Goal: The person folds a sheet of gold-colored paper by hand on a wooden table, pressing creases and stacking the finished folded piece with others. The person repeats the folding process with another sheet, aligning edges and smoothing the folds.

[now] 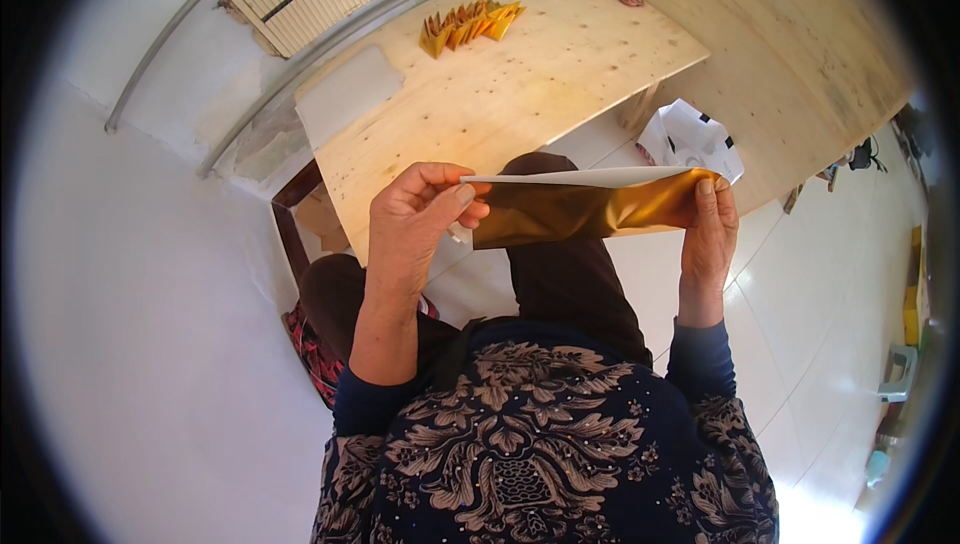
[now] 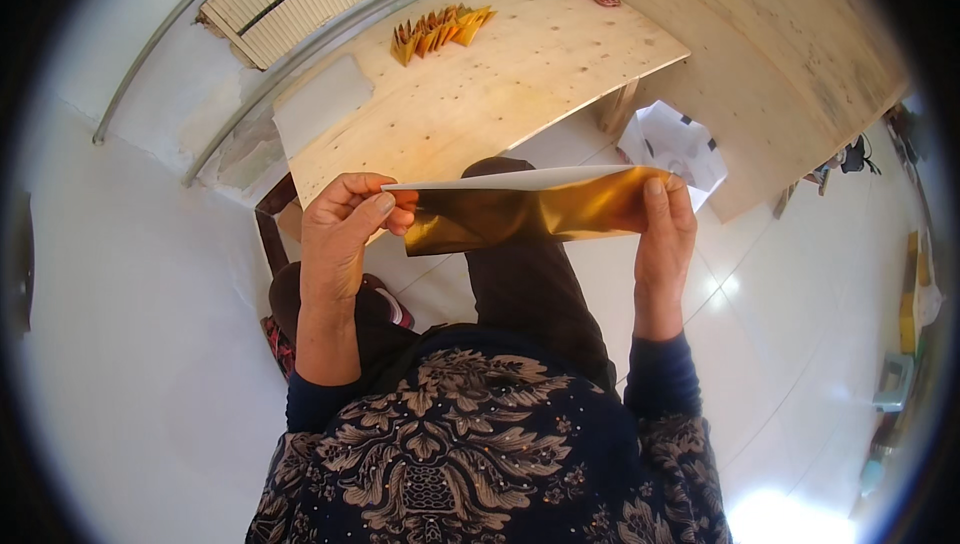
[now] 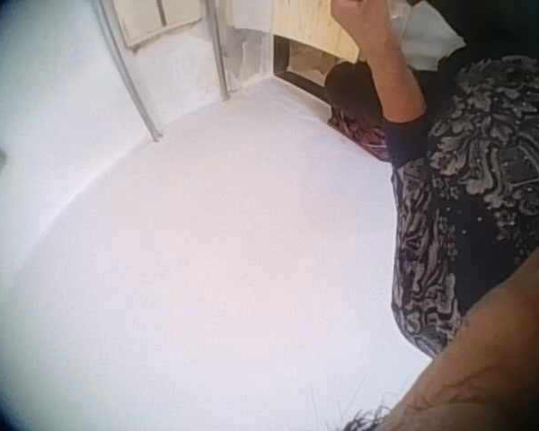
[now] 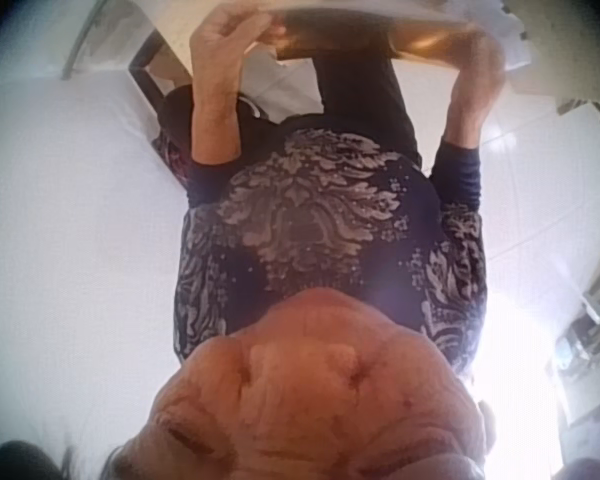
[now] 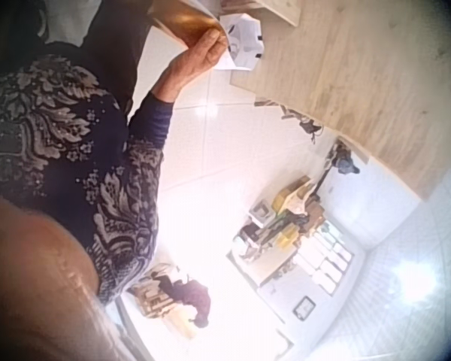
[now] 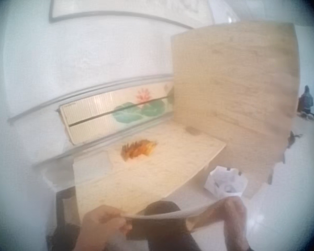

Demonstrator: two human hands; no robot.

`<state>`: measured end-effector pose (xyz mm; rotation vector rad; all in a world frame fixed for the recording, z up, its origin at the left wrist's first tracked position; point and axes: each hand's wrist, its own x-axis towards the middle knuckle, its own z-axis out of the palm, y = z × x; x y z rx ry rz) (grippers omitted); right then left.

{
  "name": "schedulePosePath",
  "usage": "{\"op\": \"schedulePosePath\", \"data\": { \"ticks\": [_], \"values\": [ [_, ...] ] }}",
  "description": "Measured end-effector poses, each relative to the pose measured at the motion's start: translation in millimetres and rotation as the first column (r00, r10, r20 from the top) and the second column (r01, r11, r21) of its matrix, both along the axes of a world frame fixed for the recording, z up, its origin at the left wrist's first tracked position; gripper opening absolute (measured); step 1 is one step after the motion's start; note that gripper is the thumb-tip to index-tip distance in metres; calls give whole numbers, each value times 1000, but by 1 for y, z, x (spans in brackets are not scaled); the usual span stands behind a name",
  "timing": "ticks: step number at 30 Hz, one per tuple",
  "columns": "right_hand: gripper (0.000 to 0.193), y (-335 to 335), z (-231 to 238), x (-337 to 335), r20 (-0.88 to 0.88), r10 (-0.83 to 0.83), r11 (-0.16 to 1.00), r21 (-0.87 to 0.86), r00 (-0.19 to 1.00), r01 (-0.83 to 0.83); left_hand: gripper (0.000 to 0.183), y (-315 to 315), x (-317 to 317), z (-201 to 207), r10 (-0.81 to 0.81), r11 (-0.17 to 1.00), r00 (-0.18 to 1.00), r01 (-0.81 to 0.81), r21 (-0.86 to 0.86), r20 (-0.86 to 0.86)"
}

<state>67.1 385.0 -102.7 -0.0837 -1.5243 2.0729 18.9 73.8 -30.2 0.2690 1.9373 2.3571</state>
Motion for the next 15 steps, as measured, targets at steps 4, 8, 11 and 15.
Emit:
{"op": "schedulePosePath", "data": {
  "ticks": [4, 8, 11, 15],
  "values": [
    [17, -3, 3, -1, 2, 0, 1000, 7, 1000, 0, 13, 0, 0, -1, -1, 1000, 1000, 1, 5, -25],
    [20, -6, 2, -1, -9, -89, 994, 67, 996, 90, 16, -1, -2, -7, -9, 999, 999, 10, 34, -36],
    [20, -6, -2, -1, -13, -119, 991, 63, 993, 119, 20, -3, -2, -12, -39, 998, 997, 43, 55, -60],
    [21, -8, -6, 0, -12, -75, 997, 22, 997, 75, 21, -4, -2, -16, -7, 1000, 997, 5, -30, -82]
  ]
}}
